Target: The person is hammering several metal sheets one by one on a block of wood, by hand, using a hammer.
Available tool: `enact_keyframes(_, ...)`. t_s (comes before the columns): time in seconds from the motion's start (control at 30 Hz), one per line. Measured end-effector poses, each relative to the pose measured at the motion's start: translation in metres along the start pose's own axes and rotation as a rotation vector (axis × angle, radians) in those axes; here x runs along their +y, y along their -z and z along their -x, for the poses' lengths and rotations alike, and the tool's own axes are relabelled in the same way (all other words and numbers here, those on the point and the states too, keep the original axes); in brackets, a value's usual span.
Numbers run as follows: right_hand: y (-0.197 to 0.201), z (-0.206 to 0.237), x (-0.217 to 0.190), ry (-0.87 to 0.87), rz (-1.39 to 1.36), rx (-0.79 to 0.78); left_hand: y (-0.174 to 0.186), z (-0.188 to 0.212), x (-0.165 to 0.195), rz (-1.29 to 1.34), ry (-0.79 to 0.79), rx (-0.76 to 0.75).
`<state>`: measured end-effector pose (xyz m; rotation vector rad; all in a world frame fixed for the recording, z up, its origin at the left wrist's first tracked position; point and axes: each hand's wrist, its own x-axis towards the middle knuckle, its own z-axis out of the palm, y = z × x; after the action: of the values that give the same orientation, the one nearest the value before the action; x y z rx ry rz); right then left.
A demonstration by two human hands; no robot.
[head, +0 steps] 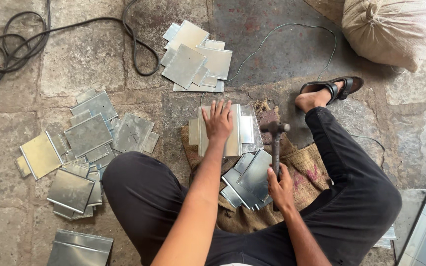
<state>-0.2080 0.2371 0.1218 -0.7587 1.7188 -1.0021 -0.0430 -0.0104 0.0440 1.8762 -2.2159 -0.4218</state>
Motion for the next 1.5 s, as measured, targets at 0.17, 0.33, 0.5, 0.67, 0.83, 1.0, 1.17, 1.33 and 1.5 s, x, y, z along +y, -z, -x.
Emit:
enact_keyframes(0.17,-0.009,0.003,0.002,0.017,0.163,-0.003,-0.012,0.0,0.003,0.018,0.146,0.052)
enact_keyframes(0.33,-0.011,0.01,-0.007,0.193,0.261,0.004,-0.012,-0.014,0.001,0.024,0.245,0.127)
enact_keyframes(0.5,-0.021,0.002,0.001,0.034,0.088,-0.103,-0.011,0.002,-0.02,-0.006,0.045,0.107)
enact_keyframes(0.67,-0.036,-0.021,0.021,-0.186,0.143,-0.144,-0.013,0.02,-0.031,-0.042,-0.001,0.049)
enact_keyframes(0.83,-0.035,-0.027,0.024,-0.152,0.224,-0.115,-0.02,0.026,-0.033,0.04,-0.02,0.124)
enact_keyframes(1.0,-0.036,-0.011,0.003,-0.157,-0.024,-0.092,-0.019,0.037,-0.034,0.059,0.01,0.094)
enact_keyframes(1.17,0.001,0.02,-0.053,0.406,0.122,0.175,-0.021,0.019,-0.043,0.074,-0.013,0.037)
enact_keyframes(1.33,0.038,0.016,-0.083,1.031,-0.397,-0.05,-0.032,0.008,-0.048,0.055,-0.059,0.101)
enact_keyframes(1.5,-0.011,0.0,-0.015,0.664,0.042,0.071,-0.033,0.011,-0.047,0.053,-0.031,0.072)
